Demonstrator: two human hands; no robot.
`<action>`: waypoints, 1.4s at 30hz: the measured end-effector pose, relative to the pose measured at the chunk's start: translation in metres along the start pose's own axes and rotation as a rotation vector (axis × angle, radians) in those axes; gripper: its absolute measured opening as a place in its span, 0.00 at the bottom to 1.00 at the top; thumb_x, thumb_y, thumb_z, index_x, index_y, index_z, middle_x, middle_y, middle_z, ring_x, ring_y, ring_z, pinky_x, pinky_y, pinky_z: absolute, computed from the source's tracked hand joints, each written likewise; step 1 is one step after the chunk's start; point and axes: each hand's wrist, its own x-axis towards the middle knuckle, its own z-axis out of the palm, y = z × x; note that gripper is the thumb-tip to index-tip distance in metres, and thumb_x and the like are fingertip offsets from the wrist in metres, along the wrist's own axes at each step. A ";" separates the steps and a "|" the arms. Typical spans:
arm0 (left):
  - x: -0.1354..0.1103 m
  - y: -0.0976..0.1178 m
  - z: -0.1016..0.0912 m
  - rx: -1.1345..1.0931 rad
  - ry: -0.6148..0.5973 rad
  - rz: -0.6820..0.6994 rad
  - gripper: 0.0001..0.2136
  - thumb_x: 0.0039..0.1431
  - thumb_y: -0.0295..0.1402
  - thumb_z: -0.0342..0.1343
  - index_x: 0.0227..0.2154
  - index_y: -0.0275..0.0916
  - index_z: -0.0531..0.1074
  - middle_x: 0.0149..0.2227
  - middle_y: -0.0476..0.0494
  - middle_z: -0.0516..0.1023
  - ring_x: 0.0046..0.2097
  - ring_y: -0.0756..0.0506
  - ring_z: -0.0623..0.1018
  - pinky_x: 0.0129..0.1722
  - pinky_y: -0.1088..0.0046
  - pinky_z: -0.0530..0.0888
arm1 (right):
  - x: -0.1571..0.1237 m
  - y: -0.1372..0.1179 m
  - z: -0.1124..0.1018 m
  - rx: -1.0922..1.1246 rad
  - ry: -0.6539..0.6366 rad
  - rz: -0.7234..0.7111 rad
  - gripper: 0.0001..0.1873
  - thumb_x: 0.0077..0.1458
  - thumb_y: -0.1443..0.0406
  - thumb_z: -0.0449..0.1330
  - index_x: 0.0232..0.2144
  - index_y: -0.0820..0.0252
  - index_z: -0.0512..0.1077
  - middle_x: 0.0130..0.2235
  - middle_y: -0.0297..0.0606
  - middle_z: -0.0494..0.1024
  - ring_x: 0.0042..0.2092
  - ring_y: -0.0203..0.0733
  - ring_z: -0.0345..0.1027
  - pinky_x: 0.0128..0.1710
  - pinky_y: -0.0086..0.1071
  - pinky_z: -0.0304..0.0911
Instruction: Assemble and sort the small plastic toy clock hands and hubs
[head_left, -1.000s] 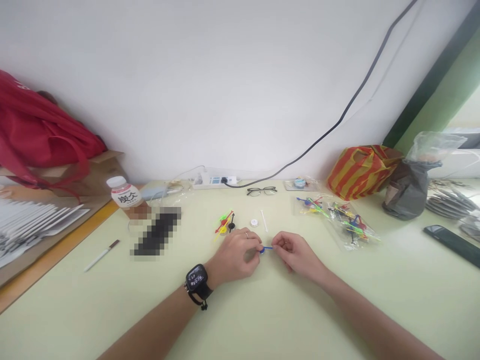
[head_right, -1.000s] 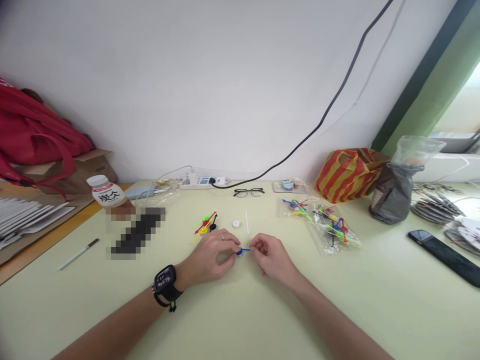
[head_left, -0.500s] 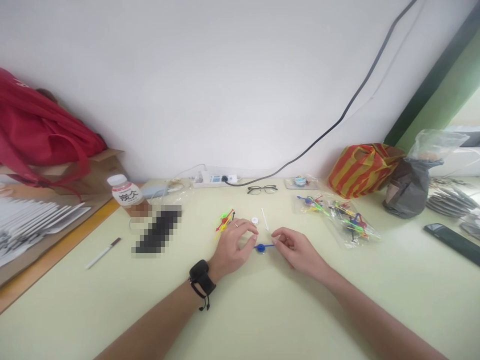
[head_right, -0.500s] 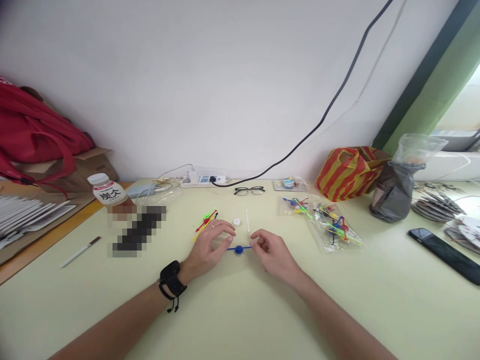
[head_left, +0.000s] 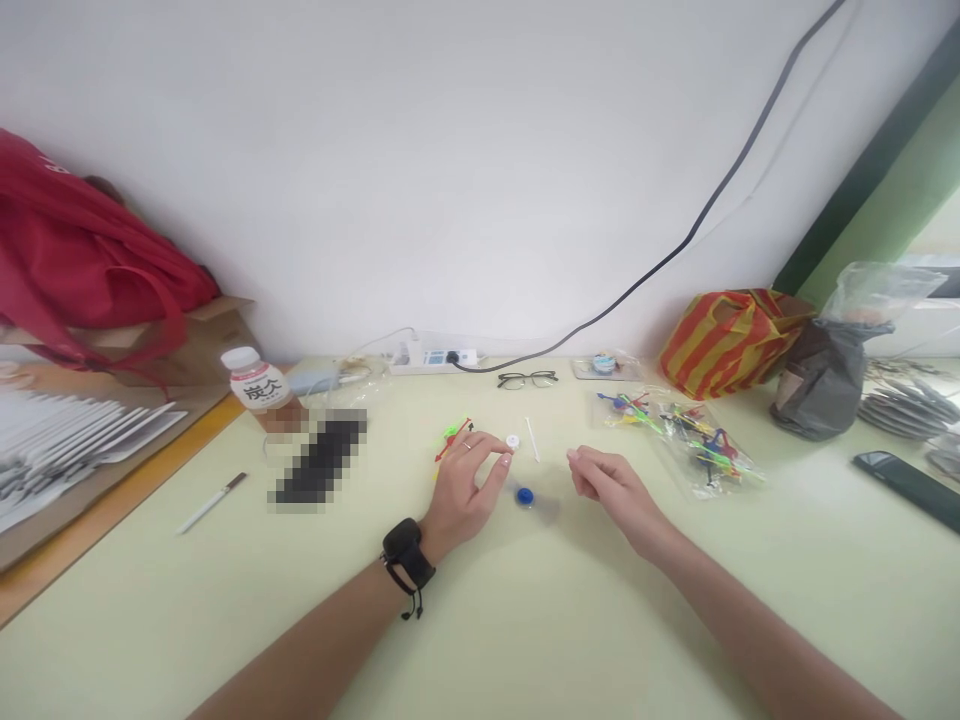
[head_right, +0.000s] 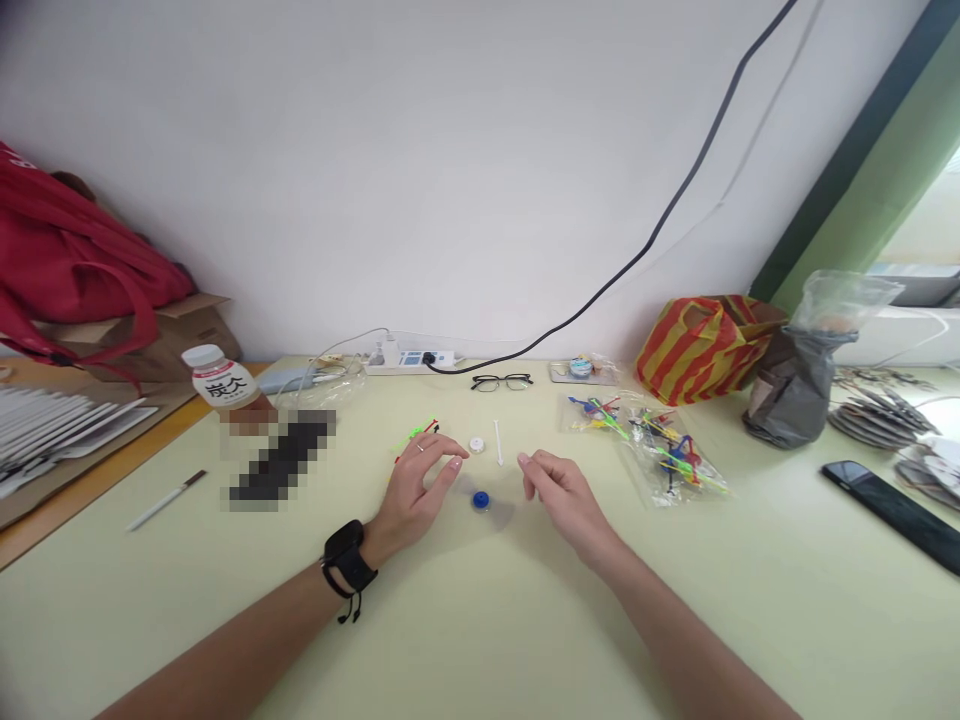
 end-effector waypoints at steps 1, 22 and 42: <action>0.000 0.000 0.000 0.005 -0.006 -0.001 0.09 0.72 0.34 0.49 0.40 0.43 0.75 0.41 0.46 0.80 0.47 0.43 0.76 0.61 0.56 0.65 | 0.002 0.002 -0.001 -0.035 0.016 0.000 0.28 0.66 0.46 0.52 0.21 0.57 0.66 0.28 0.33 0.66 0.30 0.38 0.59 0.31 0.33 0.56; -0.004 0.007 0.000 0.090 -0.409 0.123 0.37 0.54 0.52 0.68 0.65 0.50 0.65 0.65 0.43 0.70 0.68 0.33 0.64 0.68 0.48 0.61 | 0.009 0.036 0.001 -0.405 -0.076 -0.154 0.29 0.73 0.49 0.39 0.57 0.46 0.75 0.68 0.36 0.65 0.71 0.49 0.48 0.71 0.54 0.46; -0.006 0.005 0.003 0.220 -0.368 0.108 0.54 0.46 0.61 0.67 0.72 0.46 0.51 0.65 0.33 0.68 0.65 0.28 0.66 0.65 0.45 0.60 | 0.022 0.058 -0.005 -0.520 0.085 -0.288 0.13 0.64 0.64 0.56 0.46 0.55 0.78 0.47 0.45 0.80 0.51 0.53 0.70 0.54 0.47 0.64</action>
